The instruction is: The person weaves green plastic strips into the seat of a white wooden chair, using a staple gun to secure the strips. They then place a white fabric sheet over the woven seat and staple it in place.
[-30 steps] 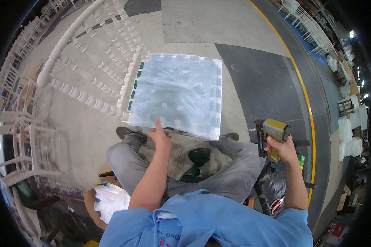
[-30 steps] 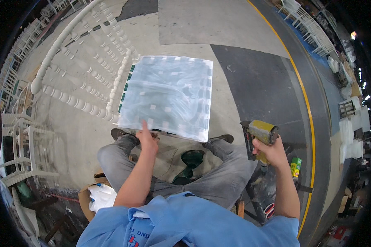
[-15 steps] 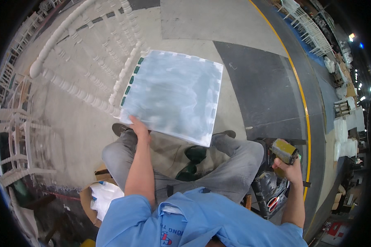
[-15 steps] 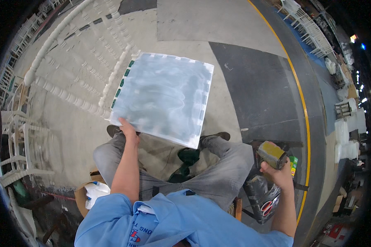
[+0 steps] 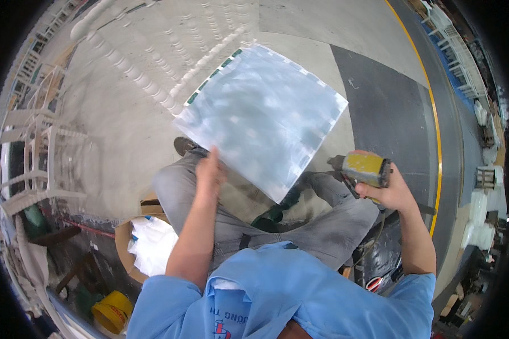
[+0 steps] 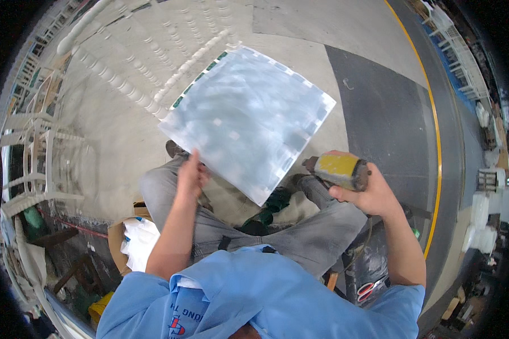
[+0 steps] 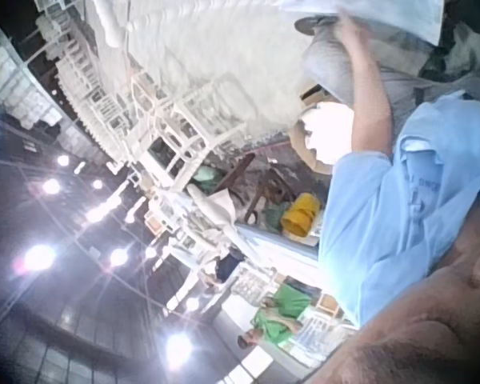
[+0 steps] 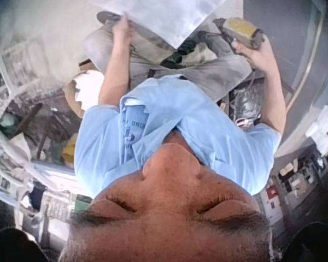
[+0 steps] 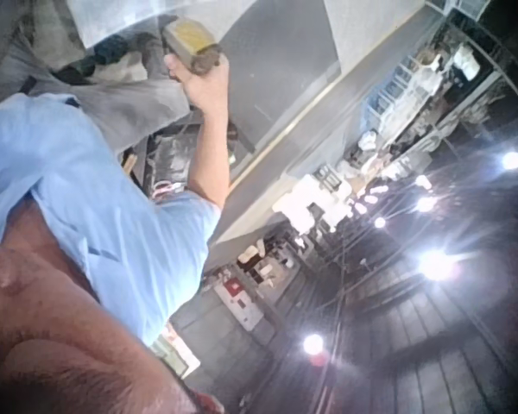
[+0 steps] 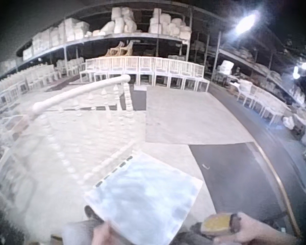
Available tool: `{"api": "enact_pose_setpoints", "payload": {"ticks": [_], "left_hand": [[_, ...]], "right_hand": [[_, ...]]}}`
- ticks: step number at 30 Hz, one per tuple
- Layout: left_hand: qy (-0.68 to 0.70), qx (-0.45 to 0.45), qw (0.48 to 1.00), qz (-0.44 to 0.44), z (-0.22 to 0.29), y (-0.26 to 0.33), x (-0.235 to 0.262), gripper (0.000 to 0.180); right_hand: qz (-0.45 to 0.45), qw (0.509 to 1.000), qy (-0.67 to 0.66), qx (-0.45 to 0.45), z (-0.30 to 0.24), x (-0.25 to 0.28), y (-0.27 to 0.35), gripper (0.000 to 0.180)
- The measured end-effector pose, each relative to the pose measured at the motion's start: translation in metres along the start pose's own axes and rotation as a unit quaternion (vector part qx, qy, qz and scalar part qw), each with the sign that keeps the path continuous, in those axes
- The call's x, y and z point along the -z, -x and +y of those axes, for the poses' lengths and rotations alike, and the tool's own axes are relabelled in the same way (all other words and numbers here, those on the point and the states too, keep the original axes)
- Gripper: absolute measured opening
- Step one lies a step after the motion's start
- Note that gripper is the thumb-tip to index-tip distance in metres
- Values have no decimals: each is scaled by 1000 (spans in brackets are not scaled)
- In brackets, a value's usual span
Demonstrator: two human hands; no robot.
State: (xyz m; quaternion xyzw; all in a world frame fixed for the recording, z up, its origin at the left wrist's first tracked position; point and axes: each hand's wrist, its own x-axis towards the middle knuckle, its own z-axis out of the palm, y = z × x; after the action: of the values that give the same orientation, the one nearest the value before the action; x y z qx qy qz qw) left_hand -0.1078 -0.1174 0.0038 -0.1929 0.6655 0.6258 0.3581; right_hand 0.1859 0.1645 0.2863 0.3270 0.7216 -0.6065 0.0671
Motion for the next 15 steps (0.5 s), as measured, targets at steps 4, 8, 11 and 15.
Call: {"api": "enact_pose_setpoints", "payload": {"ticks": [4, 8, 11, 15], "left_hand": [[-106, 51, 990, -82, -21, 60, -26, 49], [-142, 4, 986, -85, -31, 52, -29, 45], [-124, -5, 989, -78, -29, 50, -25, 45], [-108, 8, 994, -18, -25, 67, -25, 45]], "right_hand": [[-44, 979, 162, 116, 3, -19, -37, 67], [-120, 967, 199, 102, -17, -50, -73, 66], [-153, 942, 268, 128, -26, -72, -91, 65], [-163, 922, 324, 137, -21, -82, -105, 68]]}}
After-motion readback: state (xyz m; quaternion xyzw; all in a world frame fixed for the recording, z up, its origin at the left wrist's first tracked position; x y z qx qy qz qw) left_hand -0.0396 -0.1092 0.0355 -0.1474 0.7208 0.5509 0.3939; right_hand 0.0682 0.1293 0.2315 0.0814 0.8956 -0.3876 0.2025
